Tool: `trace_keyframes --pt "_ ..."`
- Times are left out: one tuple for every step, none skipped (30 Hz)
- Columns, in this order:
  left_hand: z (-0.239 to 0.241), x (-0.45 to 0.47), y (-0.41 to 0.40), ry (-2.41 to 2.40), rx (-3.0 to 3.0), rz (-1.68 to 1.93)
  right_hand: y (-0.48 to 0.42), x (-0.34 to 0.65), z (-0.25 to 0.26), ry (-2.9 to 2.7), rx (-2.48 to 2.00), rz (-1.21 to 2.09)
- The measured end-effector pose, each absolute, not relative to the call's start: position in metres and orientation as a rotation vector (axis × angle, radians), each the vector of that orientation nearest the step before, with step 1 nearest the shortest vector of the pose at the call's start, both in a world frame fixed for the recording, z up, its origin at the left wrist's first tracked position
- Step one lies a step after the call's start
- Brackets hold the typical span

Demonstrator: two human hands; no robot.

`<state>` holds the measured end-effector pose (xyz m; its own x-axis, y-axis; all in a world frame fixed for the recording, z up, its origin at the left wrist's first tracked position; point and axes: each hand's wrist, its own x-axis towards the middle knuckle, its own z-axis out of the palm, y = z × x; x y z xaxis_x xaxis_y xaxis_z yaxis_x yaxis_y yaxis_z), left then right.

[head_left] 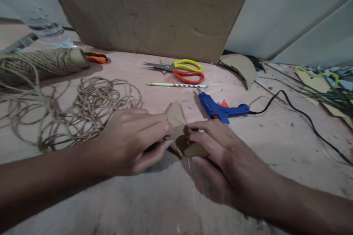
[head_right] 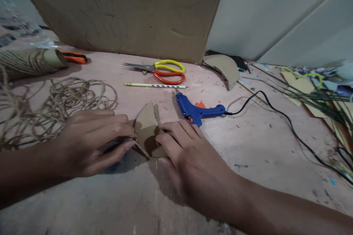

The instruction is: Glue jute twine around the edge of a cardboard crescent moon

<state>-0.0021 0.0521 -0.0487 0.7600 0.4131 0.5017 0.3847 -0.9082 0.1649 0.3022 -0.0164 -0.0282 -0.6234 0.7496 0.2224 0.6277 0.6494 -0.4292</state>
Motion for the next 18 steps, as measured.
trace_keyframes --pt "-0.049 -0.002 0.053 0.651 2.859 0.819 -0.017 0.303 -0.032 -2.470 -1.071 0.453" --pt "-0.049 -0.003 0.053 0.643 2.818 0.799 -0.018 0.303 -0.035 -2.457 -1.042 0.455" --pt "-0.049 -0.004 0.054 0.628 2.777 0.798 -0.019 0.304 -0.039 -2.452 -1.011 0.451" --pt "-0.049 -0.004 0.054 0.613 2.743 0.799 -0.019 0.305 -0.042 -2.452 -0.986 0.438" --pt "-0.049 -0.005 0.055 0.602 2.719 0.783 -0.020 0.306 -0.044 -2.454 -0.966 0.420" --pt "-0.049 -0.006 0.056 0.595 2.701 0.750 -0.020 0.306 -0.046 -2.458 -0.956 0.407" --pt "-0.049 -0.008 0.056 0.594 2.680 0.728 -0.020 0.307 -0.047 -2.460 -0.955 0.406" --pt "-0.049 -0.009 0.057 0.598 2.660 0.716 -0.019 0.306 -0.047 -2.455 -0.953 0.410" --pt "-0.048 -0.010 0.057 0.595 2.648 0.718 -0.018 0.306 -0.047 -2.449 -0.943 0.416" --pt "-0.048 -0.010 0.057 0.593 2.652 0.719 -0.017 0.305 -0.046 -2.443 -0.927 0.423" --pt "-0.047 -0.010 0.056 0.580 2.672 0.744 -0.016 0.305 -0.045 -2.442 -0.907 0.429" --pt "-0.045 -0.010 0.055 0.566 2.714 0.759 -0.015 0.304 -0.045 -2.442 -0.884 0.429" --pt "-0.043 -0.009 0.054 0.565 2.770 0.768 -0.013 0.304 -0.045 -2.448 -0.857 0.426" --pt "-0.042 -0.008 0.052 0.573 2.826 0.771 -0.012 0.304 -0.045 -2.452 -0.830 0.424" --pt "-0.040 -0.007 0.050 0.592 2.869 0.778 -0.011 0.305 -0.045 -2.457 -0.813 0.427" --pt "-0.038 -0.006 0.048 0.615 2.893 0.782 -0.010 0.305 -0.045 -2.458 -0.805 0.431" --pt "-0.037 -0.005 0.046 0.637 2.900 0.786 -0.009 0.306 -0.045 -2.458 -0.803 0.436" --pt "-0.036 -0.005 0.045 0.661 2.895 0.775 -0.009 0.307 -0.045 -2.457 -0.804 0.445"
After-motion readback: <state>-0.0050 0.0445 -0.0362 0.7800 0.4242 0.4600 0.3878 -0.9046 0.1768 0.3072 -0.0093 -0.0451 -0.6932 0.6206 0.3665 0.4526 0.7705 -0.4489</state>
